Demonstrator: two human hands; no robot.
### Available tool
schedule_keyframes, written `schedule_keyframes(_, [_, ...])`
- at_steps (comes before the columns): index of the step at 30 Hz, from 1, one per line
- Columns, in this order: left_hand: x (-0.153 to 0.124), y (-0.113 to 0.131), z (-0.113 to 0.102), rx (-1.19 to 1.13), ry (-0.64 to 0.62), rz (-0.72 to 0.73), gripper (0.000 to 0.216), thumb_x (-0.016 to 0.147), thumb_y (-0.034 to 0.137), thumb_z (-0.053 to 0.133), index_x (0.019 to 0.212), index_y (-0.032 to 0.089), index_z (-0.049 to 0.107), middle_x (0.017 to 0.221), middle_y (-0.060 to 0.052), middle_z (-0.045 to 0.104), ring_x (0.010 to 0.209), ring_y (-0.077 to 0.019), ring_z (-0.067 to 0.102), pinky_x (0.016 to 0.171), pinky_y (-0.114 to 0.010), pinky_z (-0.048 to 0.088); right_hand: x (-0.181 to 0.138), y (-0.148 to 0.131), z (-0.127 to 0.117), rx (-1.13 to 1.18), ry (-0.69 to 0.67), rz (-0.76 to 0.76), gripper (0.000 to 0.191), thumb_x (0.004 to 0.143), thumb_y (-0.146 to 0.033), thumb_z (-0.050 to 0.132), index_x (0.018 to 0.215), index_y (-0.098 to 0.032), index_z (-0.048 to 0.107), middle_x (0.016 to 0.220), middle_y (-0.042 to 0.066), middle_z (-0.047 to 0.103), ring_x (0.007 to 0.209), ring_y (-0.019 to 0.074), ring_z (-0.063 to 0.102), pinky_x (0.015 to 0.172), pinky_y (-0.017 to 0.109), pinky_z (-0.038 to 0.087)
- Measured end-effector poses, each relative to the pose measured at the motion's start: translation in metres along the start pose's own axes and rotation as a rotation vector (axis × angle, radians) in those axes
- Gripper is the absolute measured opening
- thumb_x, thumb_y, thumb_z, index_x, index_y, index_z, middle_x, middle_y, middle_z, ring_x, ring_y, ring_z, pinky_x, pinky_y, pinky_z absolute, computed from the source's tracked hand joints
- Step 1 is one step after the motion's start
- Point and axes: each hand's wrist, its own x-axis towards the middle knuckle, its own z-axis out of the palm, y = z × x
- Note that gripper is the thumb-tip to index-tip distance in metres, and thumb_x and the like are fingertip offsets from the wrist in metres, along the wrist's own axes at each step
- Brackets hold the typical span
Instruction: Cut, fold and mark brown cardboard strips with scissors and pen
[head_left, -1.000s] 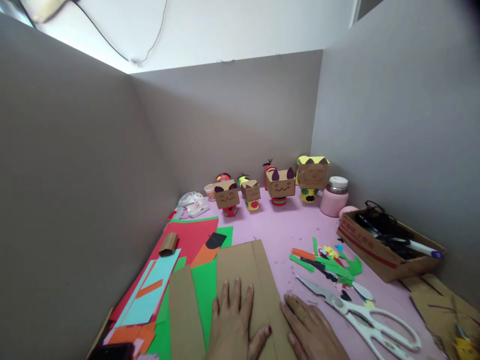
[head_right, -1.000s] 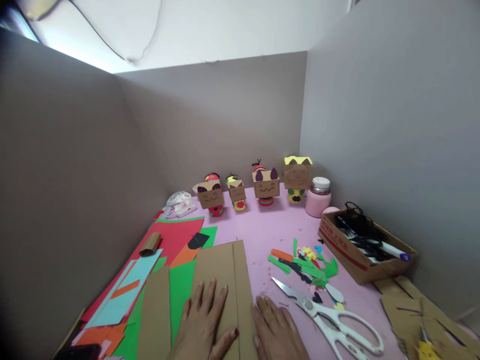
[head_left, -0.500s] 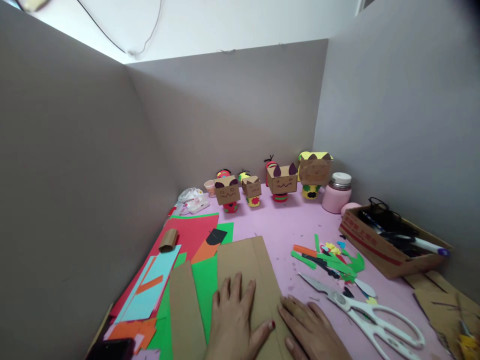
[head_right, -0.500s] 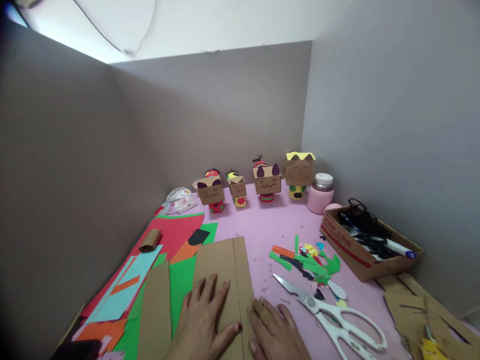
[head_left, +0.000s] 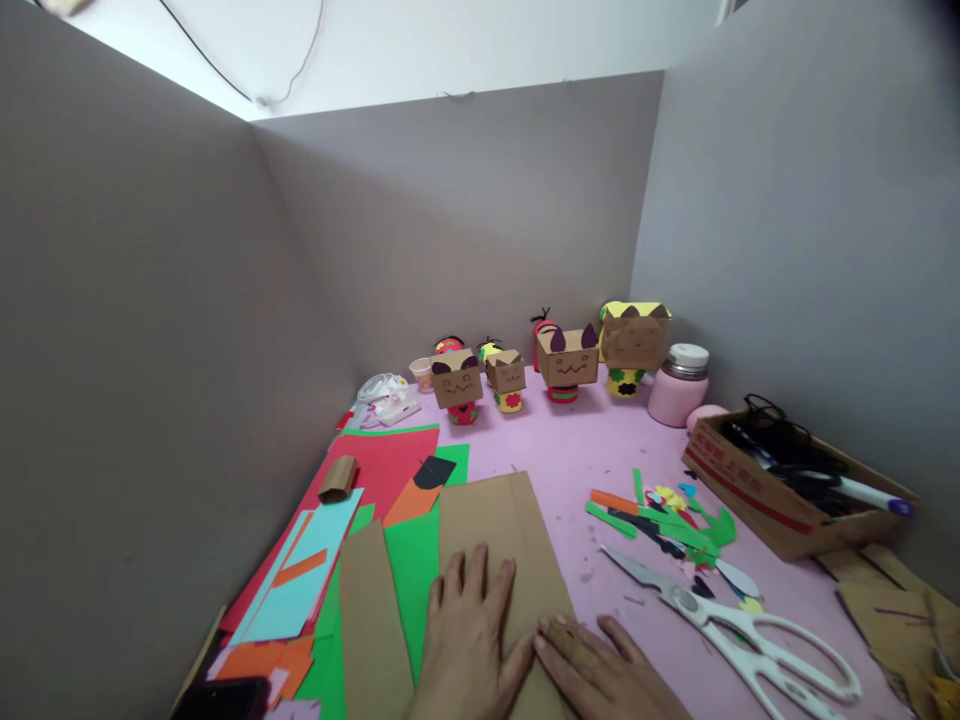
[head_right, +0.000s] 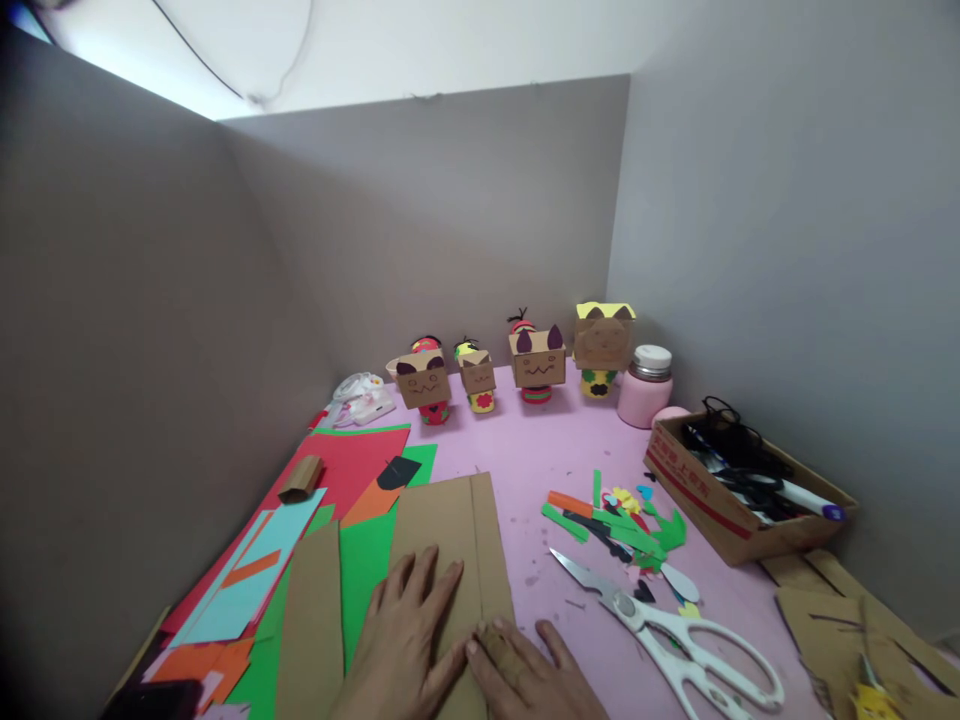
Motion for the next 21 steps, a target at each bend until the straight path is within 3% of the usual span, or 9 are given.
schedule_keyframes(4, [0.007,-0.003,-0.014,-0.008,0.046,0.054,0.042,0.082,0.039,0.042,0.12,0.029,0.053,0.13,-0.009,0.05,0.119,-0.0305,0.042,0.095,-0.046,0.035,0.0,0.002,0.002,0.031,-0.001,-0.005,0.038,0.093,-0.038,0.031,0.1,-0.018,0.062,0.095,-0.001,0.075,0.077,0.0144,0.07,0.053,0.032,0.047])
schedule_keyframes(7, [0.022,-0.004,-0.026,-0.02,0.044,0.137,0.028,0.075,0.037,0.054,0.099,0.025,0.063,0.113,-0.008,0.06,0.106,-0.0261,0.052,0.091,-0.041,0.04,-0.002,0.003,0.004,0.052,0.024,0.022,0.036,0.093,-0.038,0.032,0.1,-0.018,0.062,0.095,-0.001,0.075,0.078,0.0136,0.069,0.055,0.03,0.045])
schedule_keyframes(8, [0.028,-0.004,-0.027,-0.017,0.043,0.166,0.029,0.073,0.038,0.057,0.097,0.023,0.063,0.118,-0.008,0.058,0.11,-0.0273,0.049,0.094,-0.042,0.038,-0.002,0.003,0.004,0.053,0.03,0.028,0.037,0.093,-0.038,0.031,0.1,-0.019,0.062,0.095,-0.002,0.075,0.078,0.013,0.069,0.055,0.03,0.045])
schedule_keyframes(10, [0.041,-0.004,-0.024,-0.009,0.04,0.182,0.044,0.072,0.044,0.057,0.11,0.021,0.058,0.137,-0.011,0.044,0.126,-0.0324,0.035,0.101,-0.048,0.028,-0.003,0.003,0.004,0.051,0.047,0.043,0.038,0.093,-0.04,0.029,0.1,-0.021,0.061,0.095,-0.004,0.075,0.078,0.0117,0.069,0.055,0.03,0.046])
schedule_keyframes(13, [0.055,-0.006,-0.012,0.005,0.022,0.147,0.059,0.078,0.054,0.041,0.132,0.029,0.039,0.146,-0.011,0.03,0.133,-0.0365,0.02,0.101,-0.059,0.02,-0.003,0.004,0.002,0.042,0.067,0.059,0.039,0.094,-0.04,0.026,0.102,-0.022,0.06,0.096,-0.006,0.074,0.078,0.0105,0.07,0.055,0.029,0.048])
schedule_keyframes(18, [0.059,-0.007,0.001,0.036,0.038,0.139,0.061,0.08,0.058,0.033,0.135,0.033,0.033,0.147,-0.009,0.029,0.133,-0.0365,0.019,0.1,-0.061,0.019,-0.002,0.004,-0.006,0.06,-0.034,0.015,0.042,0.095,-0.034,0.023,0.096,-0.025,0.063,0.093,-0.003,0.075,0.074,0.0159,0.072,0.054,0.03,0.053])
schedule_keyframes(21, [0.059,-0.007,0.002,0.044,0.046,0.144,0.061,0.079,0.059,0.033,0.135,0.033,0.034,0.147,-0.008,0.029,0.134,-0.0358,0.018,0.1,-0.061,0.019,-0.004,0.002,-0.01,0.126,-0.104,0.001,0.041,0.09,-0.046,0.032,0.101,-0.023,0.063,0.098,0.002,0.073,0.079,0.0211,0.071,0.058,0.033,0.056])
